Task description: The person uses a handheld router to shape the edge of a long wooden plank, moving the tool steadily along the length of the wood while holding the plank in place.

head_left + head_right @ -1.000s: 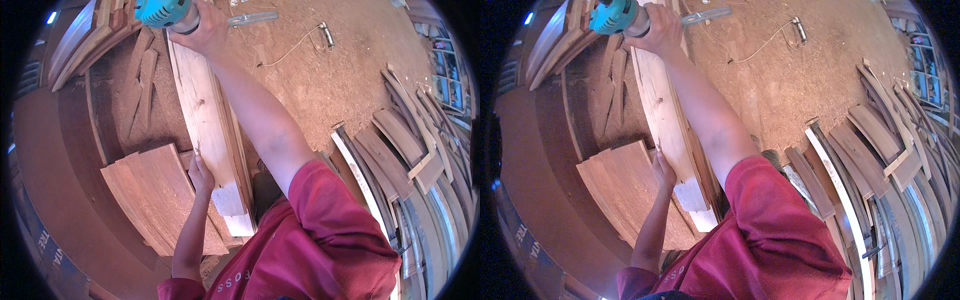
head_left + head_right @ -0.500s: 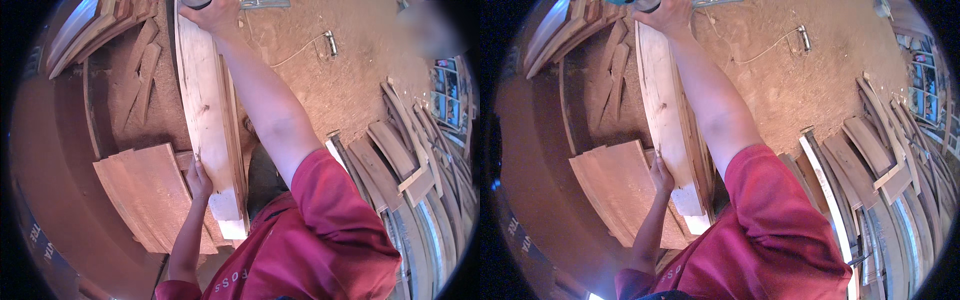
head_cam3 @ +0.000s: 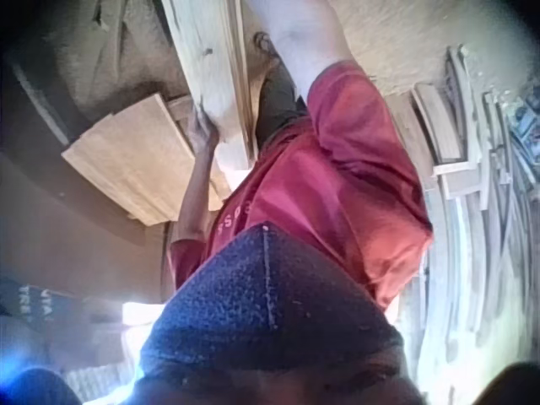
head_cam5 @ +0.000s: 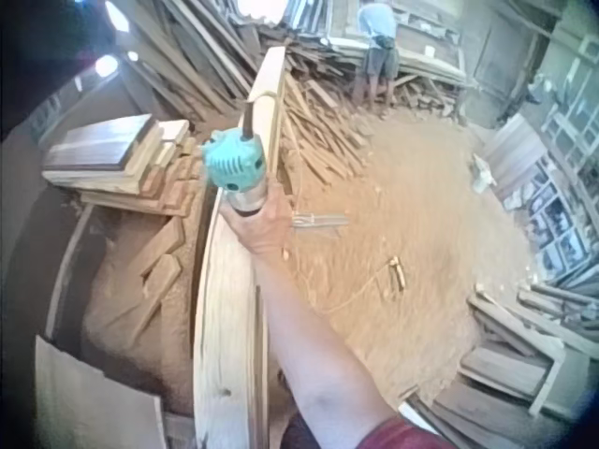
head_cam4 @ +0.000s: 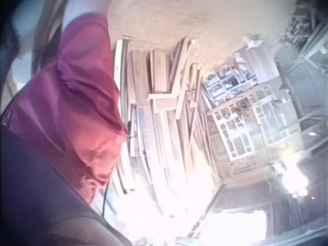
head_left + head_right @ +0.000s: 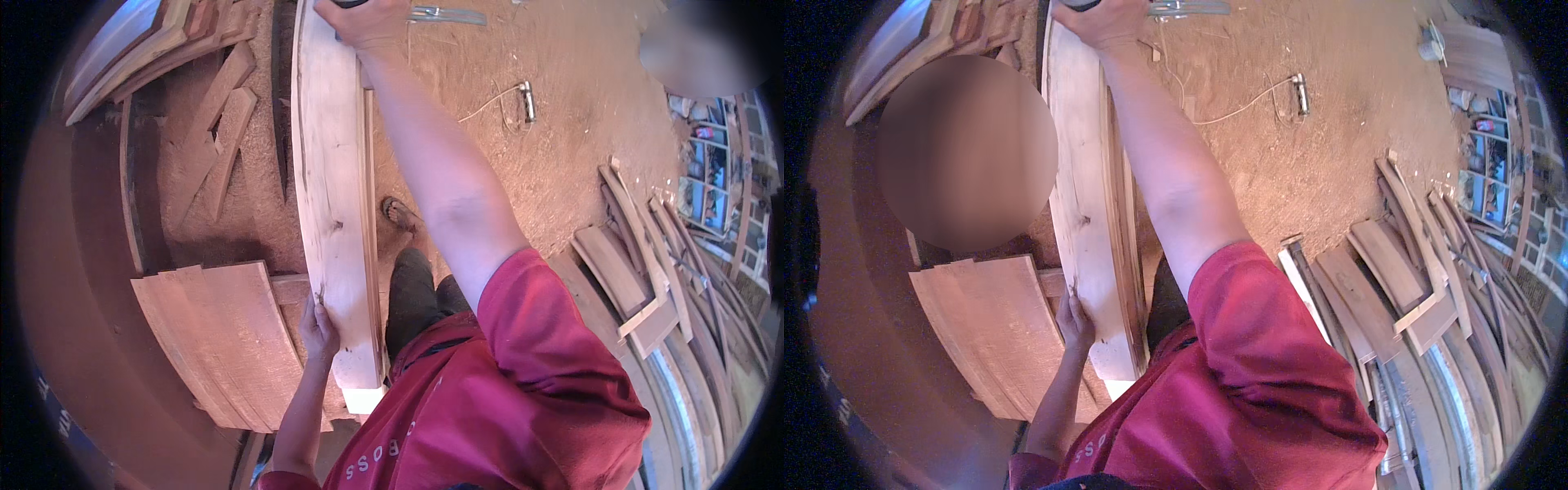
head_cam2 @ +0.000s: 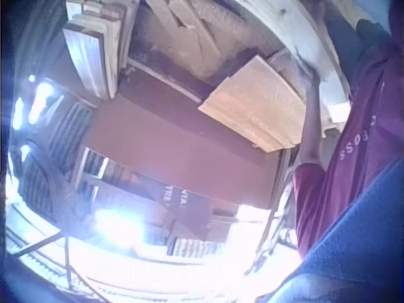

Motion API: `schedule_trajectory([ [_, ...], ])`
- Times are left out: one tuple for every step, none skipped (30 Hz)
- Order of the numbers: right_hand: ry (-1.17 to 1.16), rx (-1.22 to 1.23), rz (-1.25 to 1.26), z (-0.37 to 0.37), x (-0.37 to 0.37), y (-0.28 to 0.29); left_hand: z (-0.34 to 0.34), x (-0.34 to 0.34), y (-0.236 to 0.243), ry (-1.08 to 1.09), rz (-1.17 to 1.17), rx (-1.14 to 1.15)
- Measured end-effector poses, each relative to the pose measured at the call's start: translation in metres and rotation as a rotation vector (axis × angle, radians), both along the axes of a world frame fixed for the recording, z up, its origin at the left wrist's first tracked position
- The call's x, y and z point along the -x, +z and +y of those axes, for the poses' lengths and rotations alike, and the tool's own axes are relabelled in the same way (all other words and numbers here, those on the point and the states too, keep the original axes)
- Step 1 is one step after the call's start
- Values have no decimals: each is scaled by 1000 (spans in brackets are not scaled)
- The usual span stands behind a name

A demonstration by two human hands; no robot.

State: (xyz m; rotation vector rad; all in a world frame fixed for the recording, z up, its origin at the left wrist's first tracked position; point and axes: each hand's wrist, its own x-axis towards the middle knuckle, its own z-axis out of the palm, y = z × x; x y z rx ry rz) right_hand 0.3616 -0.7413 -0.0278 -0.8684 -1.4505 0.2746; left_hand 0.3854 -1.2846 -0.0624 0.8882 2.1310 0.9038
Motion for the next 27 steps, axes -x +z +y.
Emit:
schedule_trajectory([
  [13, -5, -7, 6, 2, -1, 1, 1, -1, -10, 0, 12],
  [18, 22, -6, 13, 3, -2, 1, 3, -2, -33, -7, -30],
  [22, 50, -2, 18, 5, 0, 5, 3, 2, -22, -10, -33],
  [32, 46, -6, 22, 6, 1, 9, 3, 7, -43, 4, -38],
  [109, 120, 50, 25, 7, 3, 12, 3, 9, -64, 18, -43],
  [181, 193, 103, 28, 9, 6, 12, 3, 8, -58, 13, -48],
  [186, 189, 96, 34, 13, 5, 10, 3, 7, -59, 31, -52],
  [135, 159, 96, 40, 17, 4, 9, 3, 5, -59, 49, -57],
  [88, 130, 97, 43, 22, 6, 8, 3, 5, -51, 45, -61],
  [97, 125, 92, 46, 25, 7, 6, 3, 4, -38, 41, -43],
  [77, 277, 70, 47, 27, 8, 5, 3, 4, -26, 37, -24],
  [55, 430, 50, 49, 28, 10, 6, 4, 5, -18, 35, -28],
  [62, 427, 47, 56, 30, 9, 8, 6, 7, -34, 20, -8],
  [74, 388, 47, 62, 31, 7, 9, 7, 9, -50, 6, 11],
  [79, 344, 45, 69, 31, 6, 10, 8, 8, -50, 3, 3],
  [77, 336, 41, 77, 32, 6, 11, 8, 5, -60, 16, -20],
  [42, 287, 41, 80, 36, 5, 8, 8, 4, -67, 34, -33],
  [5, 239, 41, 82, 39, 4, 2, 7, 2, -68, 37, -31],
  [-9, 231, 41, 89, 37, 2, -2, 6, -3, -73, 24, 14],
  [20, 209, 58, 88, 40, 1, -9, 8, -3, -69, 23, 71],
  [40, 177, 78, 92, 40, 0, -11, 10, -3, -83, 36, 67],
  [22, 163, 96, 100, 38, -4, -6, 11, -2, -101, 29, 45],
  [-4, 93, 66, 106, 33, -10, -1, 11, -1, -124, 22, 24],
  [-35, 26, 39, 111, 30, -14, 6, 10, 4, -131, 59, -6],
  [-57, 18, 62, 110, 32, -7, 10, 11, 8, -134, 97, -33],
  [-30, -18, 62, 106, 34, -2, 6, 21, 0, -151, 105, -100],
  [-9, -50, 56, 103, 34, 1, 20, 40, -9, -183, 120, -105],
])
